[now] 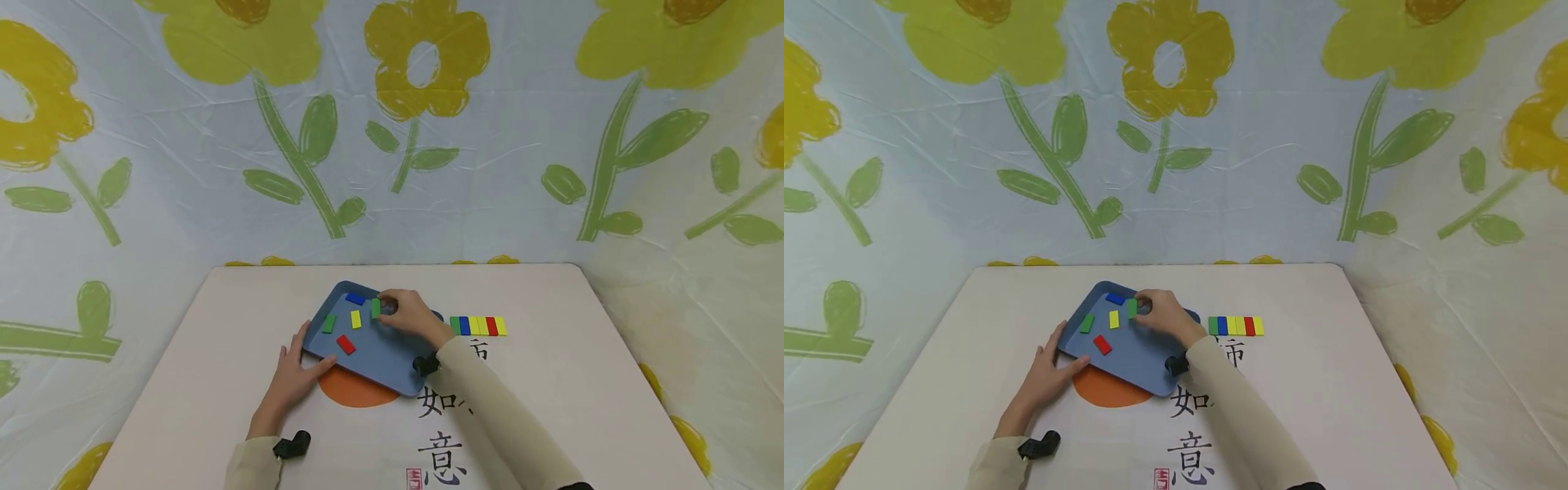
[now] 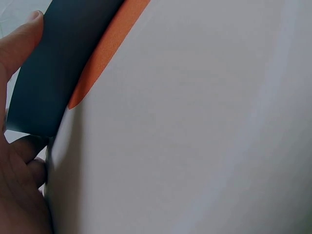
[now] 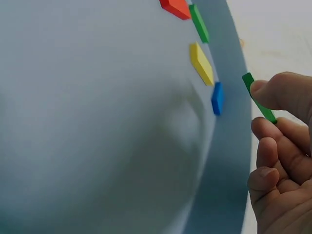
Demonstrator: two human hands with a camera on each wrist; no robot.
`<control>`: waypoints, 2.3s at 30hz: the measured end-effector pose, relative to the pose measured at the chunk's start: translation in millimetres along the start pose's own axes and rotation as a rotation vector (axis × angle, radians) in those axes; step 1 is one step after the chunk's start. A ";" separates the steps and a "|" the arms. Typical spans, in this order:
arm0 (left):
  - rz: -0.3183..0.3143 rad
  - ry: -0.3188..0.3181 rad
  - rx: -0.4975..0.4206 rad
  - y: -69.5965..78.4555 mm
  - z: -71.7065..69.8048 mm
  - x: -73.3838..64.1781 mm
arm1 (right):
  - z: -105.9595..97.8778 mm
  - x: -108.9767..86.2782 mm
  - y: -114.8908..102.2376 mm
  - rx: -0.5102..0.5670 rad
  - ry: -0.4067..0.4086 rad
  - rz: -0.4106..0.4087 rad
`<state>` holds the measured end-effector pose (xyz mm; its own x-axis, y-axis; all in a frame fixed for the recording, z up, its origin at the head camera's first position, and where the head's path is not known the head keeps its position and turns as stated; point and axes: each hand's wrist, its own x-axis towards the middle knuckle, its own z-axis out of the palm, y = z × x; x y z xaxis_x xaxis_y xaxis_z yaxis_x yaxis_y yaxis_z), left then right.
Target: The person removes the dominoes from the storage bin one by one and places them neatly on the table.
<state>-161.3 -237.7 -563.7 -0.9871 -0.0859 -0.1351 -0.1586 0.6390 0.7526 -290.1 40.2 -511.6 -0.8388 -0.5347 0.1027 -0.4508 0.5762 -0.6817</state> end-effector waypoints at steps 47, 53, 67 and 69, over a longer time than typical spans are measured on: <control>0.021 -0.004 -0.009 0.0 -0.3 0.7 | -133.8 -164.3 153.2 -0.124 0.119 0.361; 0.017 -0.005 -0.014 -0.7 0.8 1.1 | -130.0 -167.3 159.0 -0.117 0.090 0.378; 0.017 0.001 -0.011 -1.3 0.6 0.4 | -125.7 -163.6 159.5 -0.129 0.091 0.365; 0.015 -0.001 -0.012 -1.4 0.9 0.8 | -125.5 -163.2 158.6 -0.128 0.090 0.361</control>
<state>-161.8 -237.9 -565.5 -0.9894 -0.0758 -0.1238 -0.1437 0.6314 0.7620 -263.1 296.4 -545.6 -0.9712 -0.2306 -0.0602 -0.1516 0.7925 -0.5907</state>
